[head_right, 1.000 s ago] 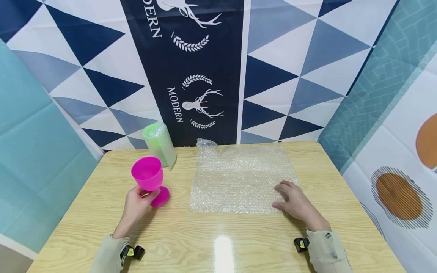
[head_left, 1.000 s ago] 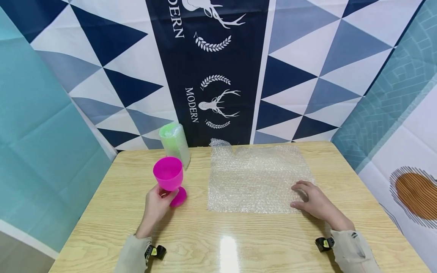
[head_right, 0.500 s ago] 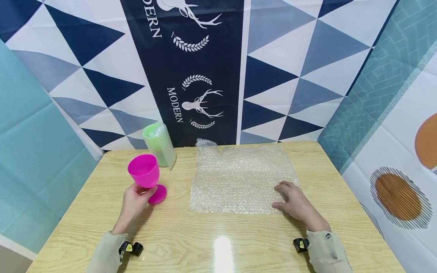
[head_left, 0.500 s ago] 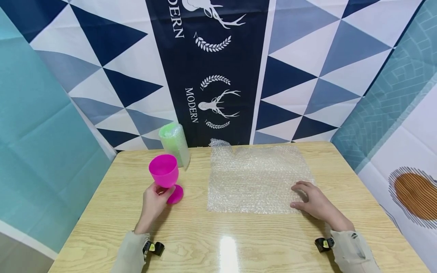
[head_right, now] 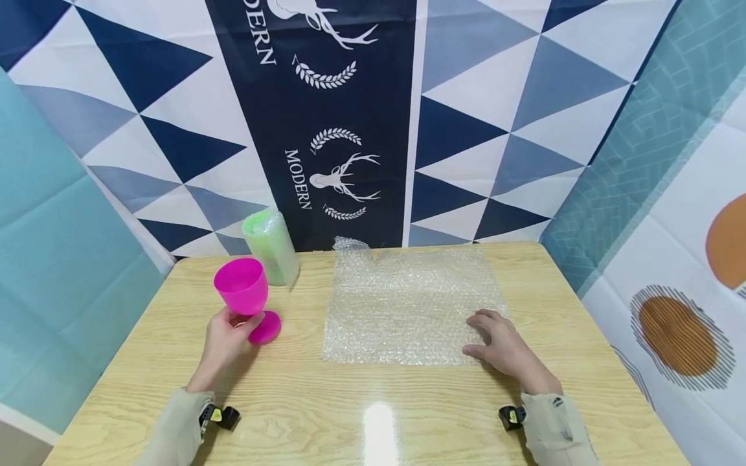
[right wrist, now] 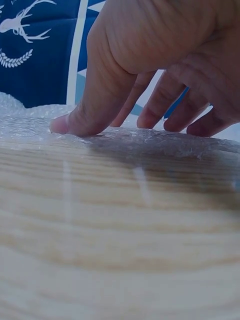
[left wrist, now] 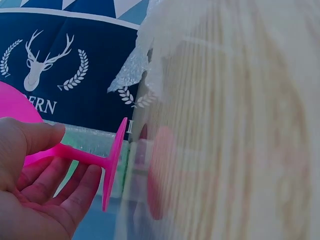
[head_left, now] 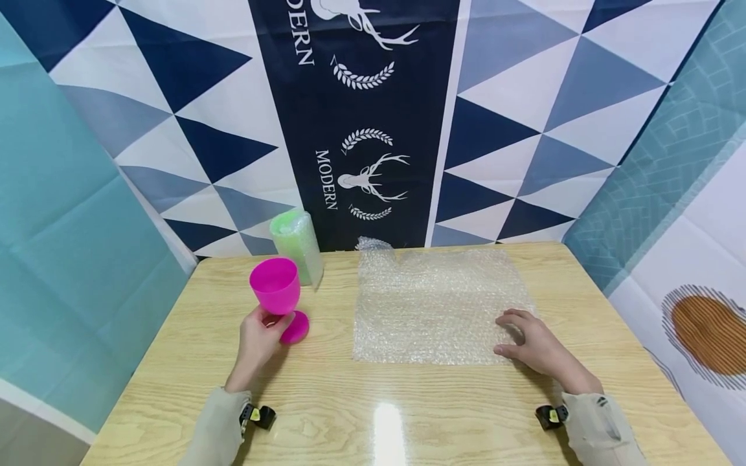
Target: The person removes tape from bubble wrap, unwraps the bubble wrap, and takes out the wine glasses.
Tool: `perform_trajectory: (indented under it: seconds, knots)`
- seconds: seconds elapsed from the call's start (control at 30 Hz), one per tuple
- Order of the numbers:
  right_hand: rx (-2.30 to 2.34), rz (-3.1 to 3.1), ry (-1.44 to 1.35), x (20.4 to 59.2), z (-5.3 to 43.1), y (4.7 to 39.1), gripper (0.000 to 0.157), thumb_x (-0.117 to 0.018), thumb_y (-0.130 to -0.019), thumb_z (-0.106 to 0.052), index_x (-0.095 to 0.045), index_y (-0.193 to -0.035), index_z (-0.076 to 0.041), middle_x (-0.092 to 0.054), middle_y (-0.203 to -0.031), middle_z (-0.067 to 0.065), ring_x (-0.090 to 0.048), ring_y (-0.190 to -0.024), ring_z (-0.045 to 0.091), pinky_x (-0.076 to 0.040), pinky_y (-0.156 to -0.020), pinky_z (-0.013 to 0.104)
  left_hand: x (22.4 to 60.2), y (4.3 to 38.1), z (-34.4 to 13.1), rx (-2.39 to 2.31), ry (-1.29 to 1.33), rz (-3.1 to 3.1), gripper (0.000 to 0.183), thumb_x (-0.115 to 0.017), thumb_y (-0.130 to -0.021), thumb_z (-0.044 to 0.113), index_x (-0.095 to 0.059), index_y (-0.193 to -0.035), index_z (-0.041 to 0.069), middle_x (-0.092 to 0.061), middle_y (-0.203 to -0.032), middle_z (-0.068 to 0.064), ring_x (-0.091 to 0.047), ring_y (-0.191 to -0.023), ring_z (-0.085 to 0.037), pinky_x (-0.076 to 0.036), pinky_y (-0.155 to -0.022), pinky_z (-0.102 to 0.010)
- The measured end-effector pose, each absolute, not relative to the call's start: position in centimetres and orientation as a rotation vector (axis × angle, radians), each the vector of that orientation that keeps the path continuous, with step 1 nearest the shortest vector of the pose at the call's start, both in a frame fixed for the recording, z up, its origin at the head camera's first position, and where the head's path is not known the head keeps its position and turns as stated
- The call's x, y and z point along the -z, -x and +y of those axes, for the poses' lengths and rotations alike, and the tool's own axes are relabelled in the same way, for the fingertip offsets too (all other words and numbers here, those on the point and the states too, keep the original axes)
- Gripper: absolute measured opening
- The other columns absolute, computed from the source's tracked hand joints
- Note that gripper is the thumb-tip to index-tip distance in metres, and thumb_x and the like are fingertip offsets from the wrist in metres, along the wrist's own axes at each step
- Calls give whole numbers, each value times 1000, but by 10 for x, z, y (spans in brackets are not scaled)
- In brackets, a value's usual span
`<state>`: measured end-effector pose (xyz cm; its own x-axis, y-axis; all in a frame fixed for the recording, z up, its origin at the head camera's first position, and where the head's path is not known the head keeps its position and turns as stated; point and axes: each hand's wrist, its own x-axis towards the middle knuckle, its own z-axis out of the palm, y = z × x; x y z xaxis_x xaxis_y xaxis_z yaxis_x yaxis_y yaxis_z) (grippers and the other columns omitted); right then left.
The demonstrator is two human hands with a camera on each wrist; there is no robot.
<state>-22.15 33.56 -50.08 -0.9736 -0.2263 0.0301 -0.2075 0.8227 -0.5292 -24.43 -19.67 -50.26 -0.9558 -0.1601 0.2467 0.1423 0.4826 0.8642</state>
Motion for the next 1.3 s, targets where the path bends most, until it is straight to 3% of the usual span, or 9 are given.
perform_trajectory:
  seconds: [0.7, 1.0, 1.3]
  knots:
    - [828, 3001, 393, 505, 333, 217, 54, -85, -85, -20, -62, -128, 5, -48, -141, 37, -44, -130, 59, -41, -105, 73, 501, 255, -210, 1463, -90, -2466, 28, -77, -90, 7, -69, -114, -4, -74, -108, -24, -72, -102, -35, -54, -77, -12]
    - [829, 3005, 400, 501, 332, 217, 55, -85, -85, -19, -62, -128, 6, -49, -140, 37, -44, -130, 60, -40, -105, 73, 503, 266, -212, 1553, -168, -2424, 27, -77, -91, 9, -68, -112, -4, -74, -105, -23, -66, -85, -3, -54, -75, -12]
    - [810, 3010, 399, 499, 332, 218, 54, -84, -85, -19, -62, -128, 6, -49, -141, 37, -45, -130, 60, -40, -106, 73, 503, 270, -211, 1579, -166, -2392, 28, -77, -90, 10, -68, -112, -4, -73, -105, -24, -66, -84, -1, -55, -74, -12]
